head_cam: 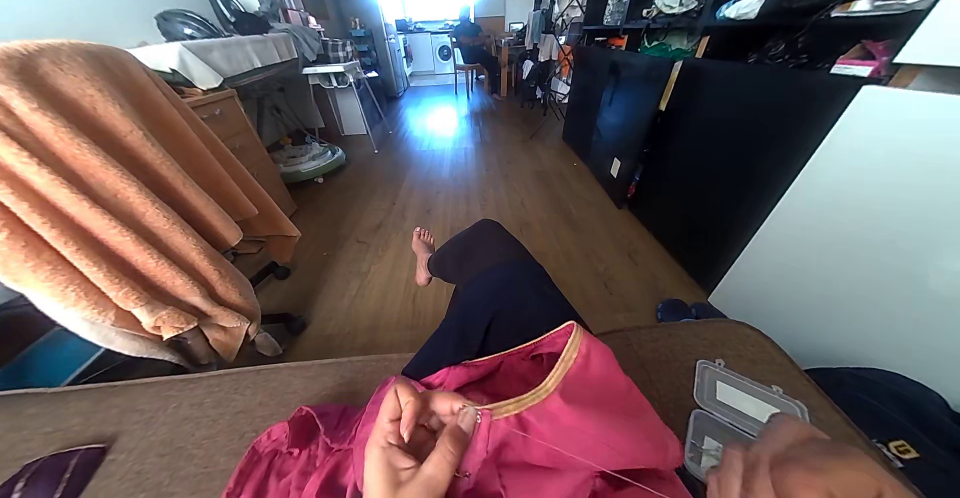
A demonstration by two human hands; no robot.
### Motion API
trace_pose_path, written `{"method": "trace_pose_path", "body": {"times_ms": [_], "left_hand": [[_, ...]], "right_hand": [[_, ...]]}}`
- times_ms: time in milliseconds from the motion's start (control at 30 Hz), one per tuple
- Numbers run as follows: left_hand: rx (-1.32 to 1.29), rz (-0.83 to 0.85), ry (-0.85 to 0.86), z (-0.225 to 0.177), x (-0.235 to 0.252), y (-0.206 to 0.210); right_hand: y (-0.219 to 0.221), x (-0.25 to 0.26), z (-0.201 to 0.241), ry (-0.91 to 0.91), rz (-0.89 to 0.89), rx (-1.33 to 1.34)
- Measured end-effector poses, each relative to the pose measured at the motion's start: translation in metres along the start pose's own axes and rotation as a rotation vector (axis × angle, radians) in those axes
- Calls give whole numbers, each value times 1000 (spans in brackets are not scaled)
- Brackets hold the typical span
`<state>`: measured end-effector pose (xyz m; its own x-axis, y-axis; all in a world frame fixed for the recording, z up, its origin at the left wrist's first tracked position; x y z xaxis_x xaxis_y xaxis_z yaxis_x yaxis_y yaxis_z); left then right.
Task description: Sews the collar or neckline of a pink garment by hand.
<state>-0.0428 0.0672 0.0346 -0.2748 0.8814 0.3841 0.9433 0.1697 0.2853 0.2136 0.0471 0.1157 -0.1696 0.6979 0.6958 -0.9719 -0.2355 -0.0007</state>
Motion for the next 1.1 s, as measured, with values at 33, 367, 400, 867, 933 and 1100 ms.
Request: {"method": "trace_pose_path", "body": {"times_ms": [33,367,400,867,933,1100], "left_hand": [[-18,9,-3,0,-2,3],[-308,238,-154,3,-20,37],[-310,236,-153,3,-20,37],[-313,285,-140,-1,-20,38],[-319,340,-151,-2,-21,41],[-344,429,-142,1,-27,49]], "right_hand": [[0,-1,-2,-21,-16,-51],[62,-17,-32,-74,74,-405],[61,-17,-32,-70,71,-402],[57,-17,-34,-36,76,-362],[53,-17,-40,27,62,-242],[52,-18,-55,212,78,115]]}}
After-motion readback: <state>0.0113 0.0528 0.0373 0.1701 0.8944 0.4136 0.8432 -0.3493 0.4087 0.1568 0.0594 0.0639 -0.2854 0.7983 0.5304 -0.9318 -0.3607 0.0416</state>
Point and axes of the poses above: each hand's wrist, its own x-axis towards the middle knuckle, its own y-axis out of the palm, z = x × y, the point moved 8 cm from there along x, towards the middle knuckle, and after that the axes turned 4 degrees about x, right-handed, at the moved point
